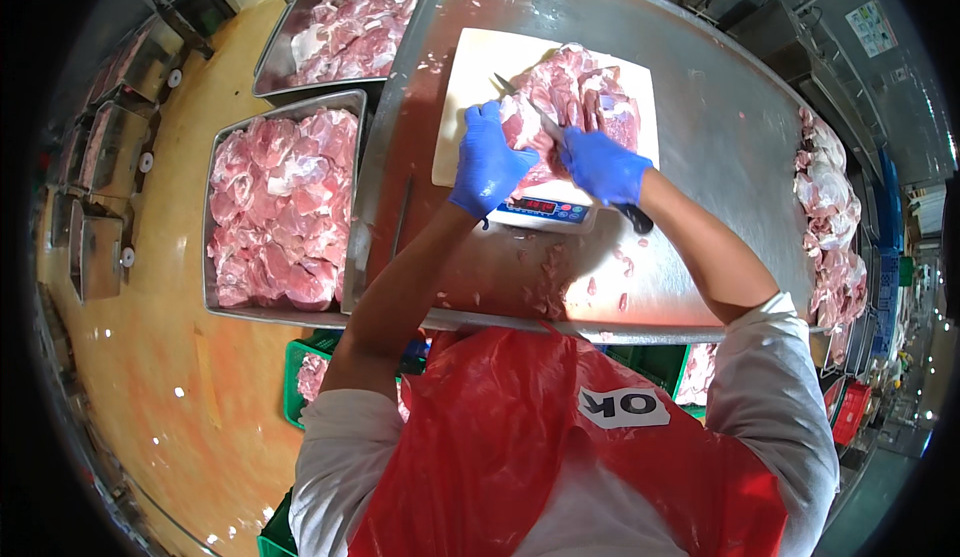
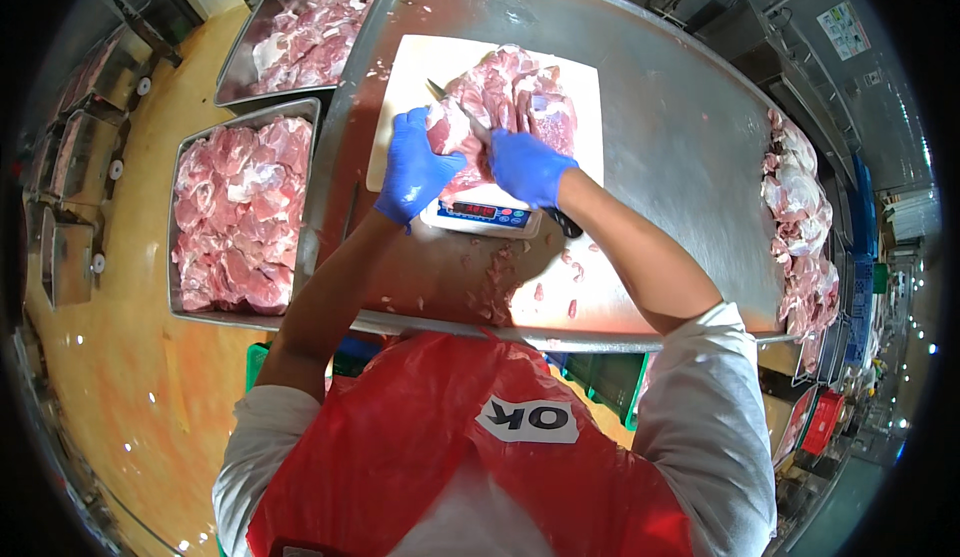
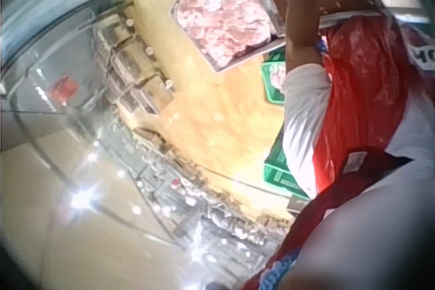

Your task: The person cuts large pieces of raw meat into smaller portions using a knife on a cutting board. They place the cut pieces into metal trays and green crates on the table.

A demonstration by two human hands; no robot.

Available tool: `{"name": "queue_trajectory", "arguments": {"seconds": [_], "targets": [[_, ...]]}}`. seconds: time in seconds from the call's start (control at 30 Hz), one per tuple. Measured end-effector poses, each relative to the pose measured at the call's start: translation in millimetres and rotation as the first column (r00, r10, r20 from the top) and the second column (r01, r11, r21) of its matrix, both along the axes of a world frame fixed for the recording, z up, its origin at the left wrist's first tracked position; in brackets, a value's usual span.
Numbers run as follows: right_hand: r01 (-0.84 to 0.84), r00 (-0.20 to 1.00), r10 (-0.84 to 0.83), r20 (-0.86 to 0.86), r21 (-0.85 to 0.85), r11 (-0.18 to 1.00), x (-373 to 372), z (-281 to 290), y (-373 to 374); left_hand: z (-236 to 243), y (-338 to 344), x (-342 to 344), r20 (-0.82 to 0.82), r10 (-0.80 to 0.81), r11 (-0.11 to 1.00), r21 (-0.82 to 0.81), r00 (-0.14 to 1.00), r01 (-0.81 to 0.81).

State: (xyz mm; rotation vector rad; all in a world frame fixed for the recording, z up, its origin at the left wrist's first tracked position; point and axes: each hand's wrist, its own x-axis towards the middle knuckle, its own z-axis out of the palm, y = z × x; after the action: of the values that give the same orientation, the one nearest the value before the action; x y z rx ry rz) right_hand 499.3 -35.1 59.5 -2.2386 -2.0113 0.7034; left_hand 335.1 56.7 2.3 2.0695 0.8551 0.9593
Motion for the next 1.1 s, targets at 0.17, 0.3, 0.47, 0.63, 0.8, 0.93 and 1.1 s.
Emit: {"name": "queue_trajectory", "arguments": {"seconds": [0.17,0.3,0.47,0.63,0.8,0.93,1.1], "targets": [[0.061,0.996,-0.065,-0.056,-0.061,0.996,-19.3,-7.8,-74.1,-2.1,-2.1,-3.1,0.080,-0.017,0.997,0.070,0.997,0.011],[0.165,0.986,-0.160,0.045,-0.148,0.975,-27.7,-17.3,-147.0,-16.5,21.6,-10.3,0.019,-0.024,0.993,0.113,1.000,0.022],[0.186,0.981,-0.182,0.064,-0.062,0.981,-16.3,30.7,-186.7,8.7,47.1,-25.9,0.193,-0.242,0.857,-0.418,0.951,0.303],[0.384,0.890,-0.345,-0.297,0.080,0.920,-30.7,63.6,-95.7,-23.9,40.9,7.5,-0.174,-0.020,0.973,0.225,0.985,0.059],[0.356,0.905,-0.311,-0.292,0.118,0.927,-26.3,31.1,16.3,5.8,34.1,4.6,0.069,-0.082,0.962,-0.255,0.994,0.097],[0.027,0.997,-0.026,0.073,-0.005,1.000,-38.2,29.5,57.2,2.1,32.0,-7.4,-0.101,-0.020,0.988,-0.152,0.995,0.004],[0.266,0.963,-0.267,0.045,0.022,0.964,-53.8,3.2,26.4,13.8,20.3,-7.9,-0.100,-0.077,0.980,-0.189,0.992,0.057]]}}
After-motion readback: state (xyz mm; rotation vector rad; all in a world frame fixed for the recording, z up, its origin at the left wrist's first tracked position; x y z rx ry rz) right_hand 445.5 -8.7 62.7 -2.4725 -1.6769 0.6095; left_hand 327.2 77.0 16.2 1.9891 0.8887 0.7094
